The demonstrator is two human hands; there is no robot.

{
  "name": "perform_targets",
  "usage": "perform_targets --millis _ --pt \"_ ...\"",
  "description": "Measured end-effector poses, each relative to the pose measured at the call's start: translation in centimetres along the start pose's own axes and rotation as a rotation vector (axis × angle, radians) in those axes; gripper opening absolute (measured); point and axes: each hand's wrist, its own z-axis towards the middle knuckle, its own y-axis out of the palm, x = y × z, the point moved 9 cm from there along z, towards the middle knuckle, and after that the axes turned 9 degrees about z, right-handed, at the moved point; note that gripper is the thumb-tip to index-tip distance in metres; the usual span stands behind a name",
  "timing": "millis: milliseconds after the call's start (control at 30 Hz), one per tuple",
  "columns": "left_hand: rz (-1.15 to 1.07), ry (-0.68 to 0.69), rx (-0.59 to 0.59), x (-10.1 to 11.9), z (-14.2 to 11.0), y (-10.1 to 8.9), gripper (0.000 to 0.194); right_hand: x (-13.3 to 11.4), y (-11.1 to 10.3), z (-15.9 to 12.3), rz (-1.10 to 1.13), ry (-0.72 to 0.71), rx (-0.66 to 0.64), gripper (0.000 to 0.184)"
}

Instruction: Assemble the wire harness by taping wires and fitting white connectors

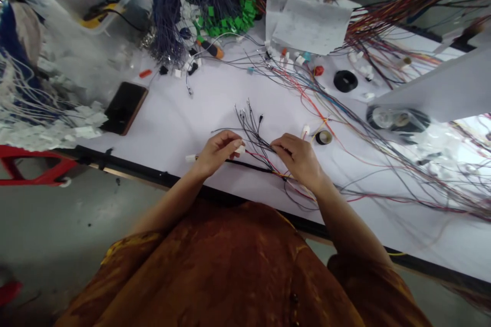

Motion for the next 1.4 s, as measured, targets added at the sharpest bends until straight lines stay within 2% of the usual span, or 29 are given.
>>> perform_targets --millis 100,233,333,433,633,933,1200,1400 --pt "0.019 0.002 0.076 0.0 0.4 0.1 0.03 0.2 1.1 -0.4 -0.023 0.01 -0.048 0.024" --pt "0.052 0.03 0.052 0.5 0.5 0.5 0.025 0.0 3.5 0.7 -0.011 0.039 -0.102 0.017" --pt "0.003 0.055 0.041 0.5 0.6 0.3 0.021 -0.5 4.5 2.1 0.064 -0.003 -0.081 0.014" --pt "-0.08 0.012 0.077 -0.9 0.7 -0.4 0.021 0.4 4.3 3.1 0.165 -0.017 0.005 0.011" --pt "-0.302 -0.091 0.075 -3.5 1.6 -0.3 0.022 3.8 4.3 3.5 0.295 0.088 0.098 0.009" --pt "-0.401 -0.063 0.035 -4.3 2.5 0.3 0.021 4.5 4.9 3.2 0.383 0.151 0.107 0.012" --pt "-0.403 -0.029 0.079 -4.3 2.4 0.3 0.02 5.1 5.4 2.9 0.446 0.202 0.091 0.013" --pt "-0.389 -0.041 0.08 -4.5 2.2 0.3 0.018 3.8 5.4 3.0 0.35 0.094 0.076 0.013"
